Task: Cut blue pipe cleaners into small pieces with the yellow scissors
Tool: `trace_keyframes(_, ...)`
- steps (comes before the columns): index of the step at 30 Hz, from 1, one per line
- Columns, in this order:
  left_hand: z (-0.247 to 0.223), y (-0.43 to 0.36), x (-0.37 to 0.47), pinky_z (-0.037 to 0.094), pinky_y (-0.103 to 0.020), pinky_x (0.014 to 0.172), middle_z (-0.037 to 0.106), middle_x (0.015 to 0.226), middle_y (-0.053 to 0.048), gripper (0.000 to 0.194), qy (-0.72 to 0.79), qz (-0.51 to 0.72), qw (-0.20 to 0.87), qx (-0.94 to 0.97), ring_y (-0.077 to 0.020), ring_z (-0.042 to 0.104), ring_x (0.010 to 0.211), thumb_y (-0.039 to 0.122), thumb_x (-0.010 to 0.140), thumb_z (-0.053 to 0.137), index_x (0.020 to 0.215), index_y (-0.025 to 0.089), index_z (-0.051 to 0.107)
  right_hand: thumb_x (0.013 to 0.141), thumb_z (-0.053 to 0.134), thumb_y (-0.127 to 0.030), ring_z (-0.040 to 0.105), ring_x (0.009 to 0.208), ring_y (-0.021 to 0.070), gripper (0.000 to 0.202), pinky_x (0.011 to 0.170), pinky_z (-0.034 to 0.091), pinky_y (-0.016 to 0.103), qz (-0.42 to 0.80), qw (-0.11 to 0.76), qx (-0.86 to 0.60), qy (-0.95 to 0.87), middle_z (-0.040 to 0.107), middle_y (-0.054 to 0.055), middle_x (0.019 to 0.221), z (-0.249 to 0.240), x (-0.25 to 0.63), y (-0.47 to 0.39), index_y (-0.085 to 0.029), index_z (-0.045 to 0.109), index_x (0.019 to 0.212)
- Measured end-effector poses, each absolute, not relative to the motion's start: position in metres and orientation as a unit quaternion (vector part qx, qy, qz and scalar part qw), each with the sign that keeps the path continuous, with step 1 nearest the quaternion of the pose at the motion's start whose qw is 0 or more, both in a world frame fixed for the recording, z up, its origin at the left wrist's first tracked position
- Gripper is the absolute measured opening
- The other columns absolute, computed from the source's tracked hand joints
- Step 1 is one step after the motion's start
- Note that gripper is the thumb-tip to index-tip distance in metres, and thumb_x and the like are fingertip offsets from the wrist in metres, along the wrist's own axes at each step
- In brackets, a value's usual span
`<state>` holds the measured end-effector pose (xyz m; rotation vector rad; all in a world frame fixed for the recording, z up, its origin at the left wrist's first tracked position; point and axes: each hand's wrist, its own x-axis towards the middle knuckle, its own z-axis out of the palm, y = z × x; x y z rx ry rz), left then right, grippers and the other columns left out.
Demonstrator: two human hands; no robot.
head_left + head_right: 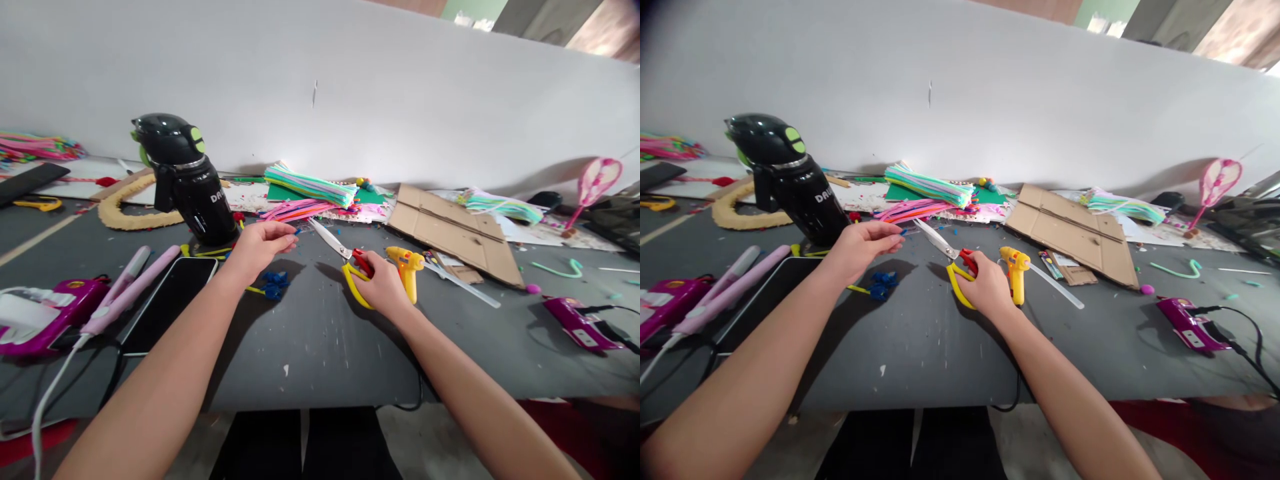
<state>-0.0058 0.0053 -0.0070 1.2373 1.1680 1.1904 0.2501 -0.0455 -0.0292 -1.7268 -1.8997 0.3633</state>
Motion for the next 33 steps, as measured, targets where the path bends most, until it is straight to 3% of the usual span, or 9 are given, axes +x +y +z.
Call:
trace_keyframes(4,-0.0105,0.0077,-0.0062,0.054,-0.029,0.075,0.072,0.082,-0.005,0.024,0.521,0.469,0.444,0.558,-0.0139,0.066,0.074,0.025,0.075,0.071,0.096,0.014,0.071,0.075,0.064,-0.043,0.052,0.063,0.0156,0.024,0.058,0.035,0.027,0.160,0.283,-0.642,-0.695,0.062,-0.001,0.070,-0.0354,0.2511,-0.0434,-0.022,0.057,0.084)
trace_keyframes(7,-0.0110,0.0097,-0.0076,0.051,-0.026,0.066,0.070,0.077,-0.005,0.017,0.548,0.425,0.396,0.603,-0.0127,0.062,0.065,0.029,0.081,0.064,0.086,0.013,0.069,0.075,0.064,-0.042,0.051,0.062,0.0152,0.023,0.058,0.035,0.027,0.168,0.289,-0.633,-0.698,0.061,-0.001,0.069,-0.0374,0.2527,-0.0424,-0.022,0.056,0.082)
trace_keyframes(12,-0.0096,0.0129,-0.0130,0.048,-0.025,0.062,0.068,0.072,-0.004,0.023,0.565,0.383,0.348,0.642,-0.0131,0.060,0.062,0.035,0.085,0.059,0.078,0.014,0.066,0.075,0.063,-0.045,0.049,0.062,0.0145,0.024,0.057,0.033,0.027,0.166,0.264,-0.635,-0.707,0.061,-0.001,0.067,-0.0374,0.2531,-0.0430,-0.022,0.056,0.079)
trace_keyframes(21,-0.0120,0.0140,-0.0141,0.047,-0.024,0.061,0.065,0.069,-0.002,0.025,0.539,0.412,0.324,0.659,-0.0129,0.058,0.062,0.039,0.085,0.060,0.081,0.015,0.064,0.074,0.062,-0.038,0.052,0.064,0.0143,0.019,0.059,0.034,0.026,0.181,0.243,-0.626,-0.719,0.064,0.000,0.074,-0.0338,0.2511,-0.0446,-0.021,0.059,0.082)
trace_keyframes(33,-0.0107,0.0113,-0.0107,0.048,-0.026,0.062,0.062,0.071,-0.003,0.023,0.504,0.426,0.325,0.677,-0.0140,0.058,0.064,0.039,0.087,0.056,0.083,0.017,0.060,0.075,0.065,-0.038,0.044,0.062,0.0124,0.022,0.057,0.031,0.026,0.212,0.250,-0.587,-0.741,0.056,-0.002,0.067,-0.0334,0.2503,-0.0459,-0.020,0.053,0.075)
